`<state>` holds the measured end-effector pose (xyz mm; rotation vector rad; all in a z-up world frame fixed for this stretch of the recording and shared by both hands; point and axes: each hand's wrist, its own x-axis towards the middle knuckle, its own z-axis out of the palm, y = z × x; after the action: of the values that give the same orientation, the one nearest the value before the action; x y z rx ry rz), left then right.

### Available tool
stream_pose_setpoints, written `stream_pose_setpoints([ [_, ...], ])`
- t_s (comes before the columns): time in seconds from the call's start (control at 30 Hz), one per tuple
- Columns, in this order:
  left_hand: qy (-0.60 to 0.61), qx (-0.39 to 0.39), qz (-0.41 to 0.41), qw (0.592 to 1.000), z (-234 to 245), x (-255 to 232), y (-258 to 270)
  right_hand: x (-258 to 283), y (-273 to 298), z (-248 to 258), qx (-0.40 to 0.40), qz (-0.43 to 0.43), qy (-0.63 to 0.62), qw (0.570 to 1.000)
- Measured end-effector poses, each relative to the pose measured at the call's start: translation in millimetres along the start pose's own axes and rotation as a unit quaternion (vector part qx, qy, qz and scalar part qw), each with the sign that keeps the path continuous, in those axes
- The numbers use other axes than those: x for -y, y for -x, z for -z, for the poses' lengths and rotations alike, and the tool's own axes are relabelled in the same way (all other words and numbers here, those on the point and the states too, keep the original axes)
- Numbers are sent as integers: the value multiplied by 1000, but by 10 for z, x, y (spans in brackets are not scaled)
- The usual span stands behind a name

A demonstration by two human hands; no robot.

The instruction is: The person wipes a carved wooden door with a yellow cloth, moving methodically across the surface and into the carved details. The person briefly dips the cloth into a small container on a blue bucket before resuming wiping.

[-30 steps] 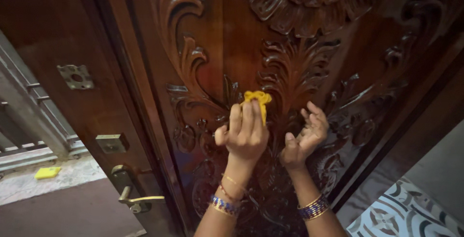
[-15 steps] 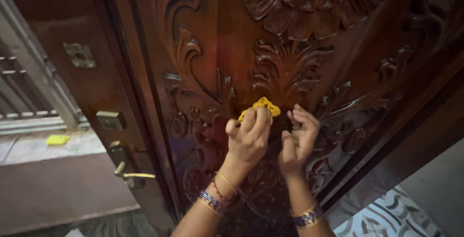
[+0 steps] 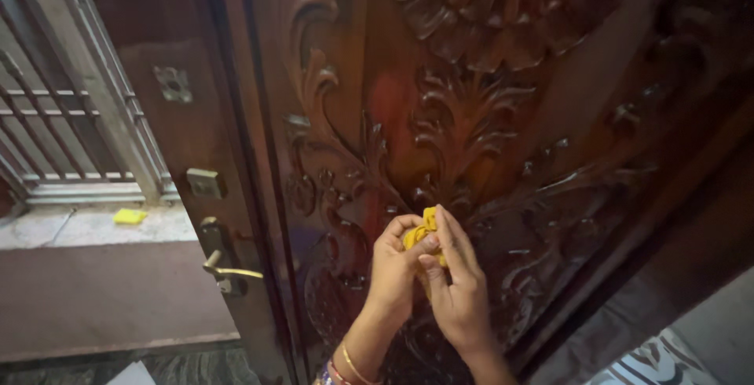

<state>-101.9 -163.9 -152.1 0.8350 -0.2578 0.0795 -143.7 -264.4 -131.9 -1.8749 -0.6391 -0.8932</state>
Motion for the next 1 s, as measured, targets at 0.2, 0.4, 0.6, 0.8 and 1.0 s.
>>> stream_pose_setpoints([
  [0.2, -112, 104, -119, 981, -38, -607, -10, 163, -565, 59, 3, 174, 143, 974],
  [0.4, -565, -38, -475, 673, -2, -1133, -320, 293, -1413, 272, -161, 237, 229, 930],
  [0.6, -702, -55, -529, 474, 244, -1220, -902, 448, -2111, 0, -128, 392, 352, 840],
  [0.8, -699, -63, -571, 426, 489, -1141, -1139, 222, -1956, 217, -49, 411, 431, 802],
  [1.0, -702, -60, -567, 427, 508, -1110, -1144, 332, -1994, 6, -78, 413, 444, 791],
])
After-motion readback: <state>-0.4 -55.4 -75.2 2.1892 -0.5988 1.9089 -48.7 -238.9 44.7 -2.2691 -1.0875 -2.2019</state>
